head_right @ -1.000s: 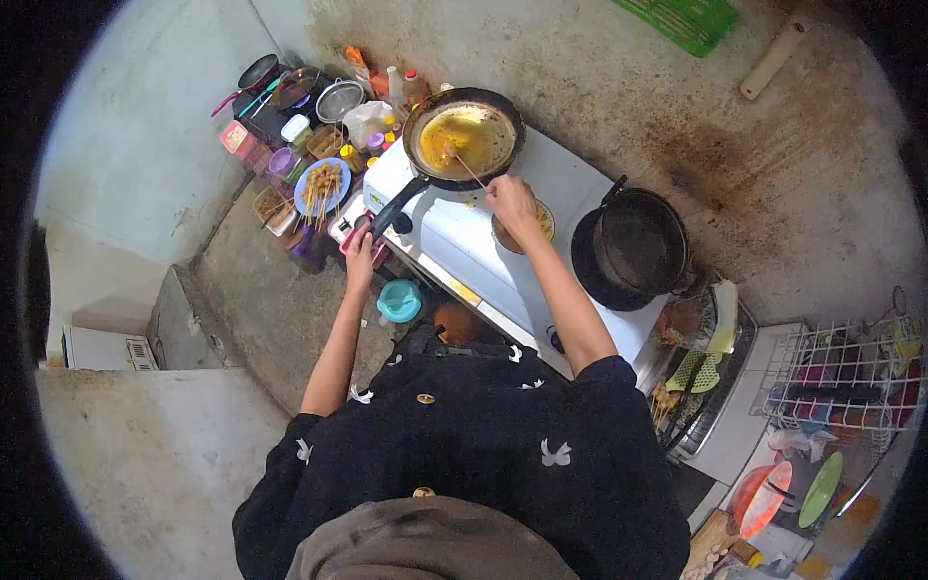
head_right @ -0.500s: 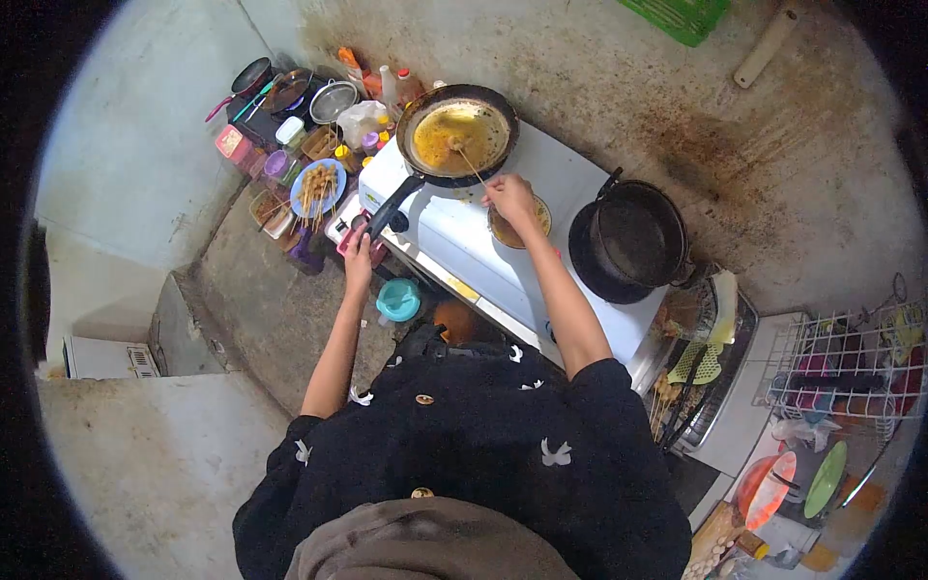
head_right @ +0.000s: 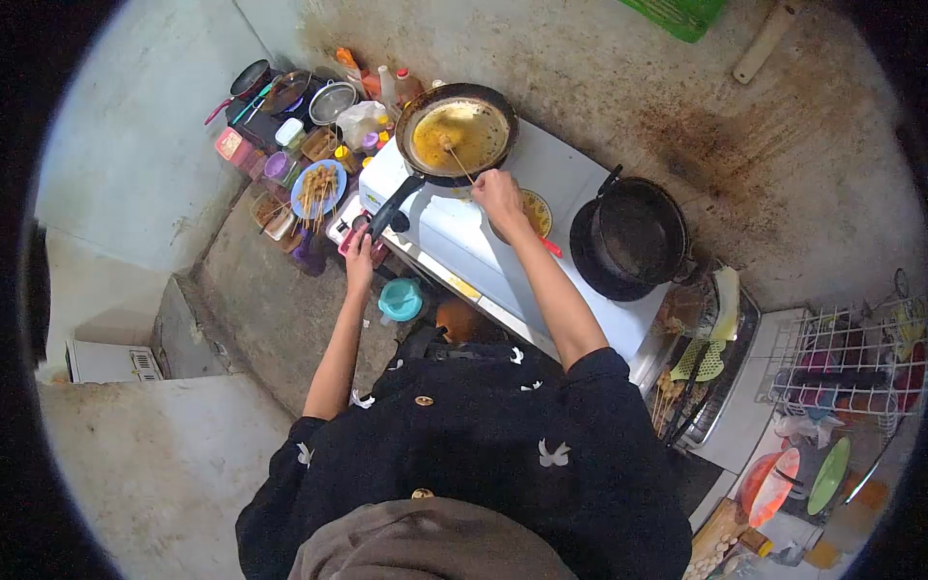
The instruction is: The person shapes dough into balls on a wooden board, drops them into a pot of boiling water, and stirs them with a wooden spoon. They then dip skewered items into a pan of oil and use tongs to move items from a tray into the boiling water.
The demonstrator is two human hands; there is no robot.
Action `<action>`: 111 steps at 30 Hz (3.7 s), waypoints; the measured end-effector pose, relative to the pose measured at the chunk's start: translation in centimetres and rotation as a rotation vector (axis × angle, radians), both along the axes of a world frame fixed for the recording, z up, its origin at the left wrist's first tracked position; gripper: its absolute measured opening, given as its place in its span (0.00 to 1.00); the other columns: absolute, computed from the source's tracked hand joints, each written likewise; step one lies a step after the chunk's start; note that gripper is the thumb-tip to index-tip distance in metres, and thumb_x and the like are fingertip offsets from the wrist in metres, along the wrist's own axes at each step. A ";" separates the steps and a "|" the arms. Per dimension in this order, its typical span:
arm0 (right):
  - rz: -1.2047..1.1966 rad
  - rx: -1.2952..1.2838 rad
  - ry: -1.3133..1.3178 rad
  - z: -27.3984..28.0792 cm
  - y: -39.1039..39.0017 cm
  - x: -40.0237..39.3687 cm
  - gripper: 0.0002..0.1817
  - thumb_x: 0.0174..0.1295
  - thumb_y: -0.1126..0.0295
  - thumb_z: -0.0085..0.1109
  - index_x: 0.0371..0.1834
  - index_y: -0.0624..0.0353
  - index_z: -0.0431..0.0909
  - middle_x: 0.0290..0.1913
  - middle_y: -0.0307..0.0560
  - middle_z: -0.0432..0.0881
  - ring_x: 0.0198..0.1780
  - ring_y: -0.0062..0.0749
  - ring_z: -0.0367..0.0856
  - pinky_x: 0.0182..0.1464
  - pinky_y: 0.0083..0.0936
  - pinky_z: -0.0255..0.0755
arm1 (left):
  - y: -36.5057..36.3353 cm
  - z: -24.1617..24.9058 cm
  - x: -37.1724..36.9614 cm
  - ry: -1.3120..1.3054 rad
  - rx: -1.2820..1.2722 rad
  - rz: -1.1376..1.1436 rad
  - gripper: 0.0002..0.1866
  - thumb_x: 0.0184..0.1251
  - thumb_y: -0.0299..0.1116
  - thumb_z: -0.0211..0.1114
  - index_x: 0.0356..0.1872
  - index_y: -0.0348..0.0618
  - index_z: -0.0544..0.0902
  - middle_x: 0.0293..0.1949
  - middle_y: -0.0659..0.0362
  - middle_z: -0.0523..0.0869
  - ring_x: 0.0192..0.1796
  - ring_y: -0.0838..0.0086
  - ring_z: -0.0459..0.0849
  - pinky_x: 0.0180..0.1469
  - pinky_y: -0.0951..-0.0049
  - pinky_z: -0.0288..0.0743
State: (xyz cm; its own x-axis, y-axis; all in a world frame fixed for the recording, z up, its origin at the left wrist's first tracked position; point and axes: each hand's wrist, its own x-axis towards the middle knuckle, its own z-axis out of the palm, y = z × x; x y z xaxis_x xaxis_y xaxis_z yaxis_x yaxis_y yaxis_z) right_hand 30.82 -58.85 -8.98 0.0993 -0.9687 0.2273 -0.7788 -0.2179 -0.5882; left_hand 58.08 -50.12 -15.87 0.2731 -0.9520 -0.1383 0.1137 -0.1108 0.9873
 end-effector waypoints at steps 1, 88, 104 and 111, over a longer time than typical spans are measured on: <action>-0.033 0.015 0.010 0.0 -0.1 0.1 0.05 0.43 0.71 0.59 0.23 0.58 0.82 0.26 0.55 0.80 0.31 0.46 0.81 0.37 0.35 0.75 | 0.1 0.1 -0.1 0.003 -0.004 0.006 0.18 0.69 0.36 0.50 0.56 0.41 0.70 0.41 0.60 0.79 0.38 0.80 0.79 0.36 0.83 0.67; -0.351 0.174 0.047 0.5 1.7 3.6 0.09 0.48 0.71 0.55 0.31 0.57 0.83 0.28 0.56 0.80 0.31 0.47 0.81 0.38 0.36 0.75 | -0.7 3.0 3.3 0.092 0.203 -0.374 0.22 0.65 0.33 0.57 0.57 0.35 0.69 0.47 0.61 0.77 0.48 0.80 0.73 0.51 0.81 0.64; -0.390 0.104 -0.159 1.1 2.7 4.9 0.09 0.50 0.70 0.55 0.33 0.59 0.82 0.28 0.56 0.81 0.31 0.48 0.81 0.37 0.37 0.74 | -0.5 2.9 3.0 0.120 0.187 -0.342 0.20 0.64 0.34 0.57 0.56 0.37 0.70 0.40 0.64 0.78 0.40 0.83 0.74 0.42 0.83 0.65; -0.385 0.087 -0.133 1.4 2.6 5.6 0.09 0.49 0.70 0.56 0.32 0.61 0.81 0.27 0.56 0.80 0.31 0.48 0.80 0.37 0.36 0.74 | -0.5 3.4 3.0 0.093 0.193 -0.342 0.20 0.64 0.34 0.57 0.55 0.37 0.71 0.40 0.64 0.78 0.40 0.83 0.73 0.42 0.83 0.65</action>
